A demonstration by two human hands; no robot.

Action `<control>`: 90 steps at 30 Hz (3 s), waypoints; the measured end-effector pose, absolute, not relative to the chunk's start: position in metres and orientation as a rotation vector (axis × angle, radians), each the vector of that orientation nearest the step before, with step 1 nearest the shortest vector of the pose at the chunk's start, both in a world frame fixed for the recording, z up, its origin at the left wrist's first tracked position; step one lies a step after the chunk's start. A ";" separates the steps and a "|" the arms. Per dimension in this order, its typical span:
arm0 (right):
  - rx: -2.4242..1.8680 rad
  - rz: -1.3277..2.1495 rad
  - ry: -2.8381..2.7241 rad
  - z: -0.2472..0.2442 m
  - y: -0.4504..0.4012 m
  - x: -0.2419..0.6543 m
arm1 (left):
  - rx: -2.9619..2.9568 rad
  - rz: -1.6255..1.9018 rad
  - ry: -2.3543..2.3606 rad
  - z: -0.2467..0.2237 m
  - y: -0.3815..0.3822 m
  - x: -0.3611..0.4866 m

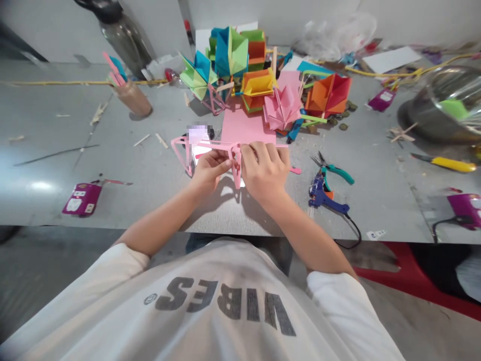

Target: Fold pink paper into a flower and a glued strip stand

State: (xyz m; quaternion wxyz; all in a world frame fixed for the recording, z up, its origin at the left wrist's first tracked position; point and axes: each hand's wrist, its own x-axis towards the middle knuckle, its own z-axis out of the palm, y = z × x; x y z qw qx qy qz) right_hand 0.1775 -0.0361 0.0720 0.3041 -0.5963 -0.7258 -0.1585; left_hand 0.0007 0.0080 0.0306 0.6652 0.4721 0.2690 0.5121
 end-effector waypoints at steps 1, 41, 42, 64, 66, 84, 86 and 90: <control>-1.576 -0.422 -1.937 0.072 -0.034 0.176 | 1.060 1.158 0.610 0.029 0.011 -0.001; -0.890 -0.727 -2.061 -0.019 -0.025 0.284 | 1.497 1.657 0.806 -0.015 0.040 -0.010; -0.933 -0.699 -2.100 -0.014 -0.028 0.286 | 1.485 1.646 0.815 -0.016 0.040 -0.010; -1.027 -0.518 -2.017 0.039 -0.005 0.198 | 1.213 1.367 0.598 0.004 0.022 -0.005; -1.041 -0.490 -2.015 0.037 -0.008 0.197 | 1.210 1.343 0.618 0.006 0.022 -0.007; -1.230 -0.423 -1.948 0.037 -0.023 0.191 | 1.331 1.452 0.708 0.010 0.020 -0.007; -1.244 -0.410 -1.900 0.039 -0.026 0.188 | 1.313 1.455 0.730 0.010 0.019 -0.007; -1.264 -0.412 -1.848 0.039 -0.031 0.183 | 1.316 1.441 0.727 0.011 0.016 -0.007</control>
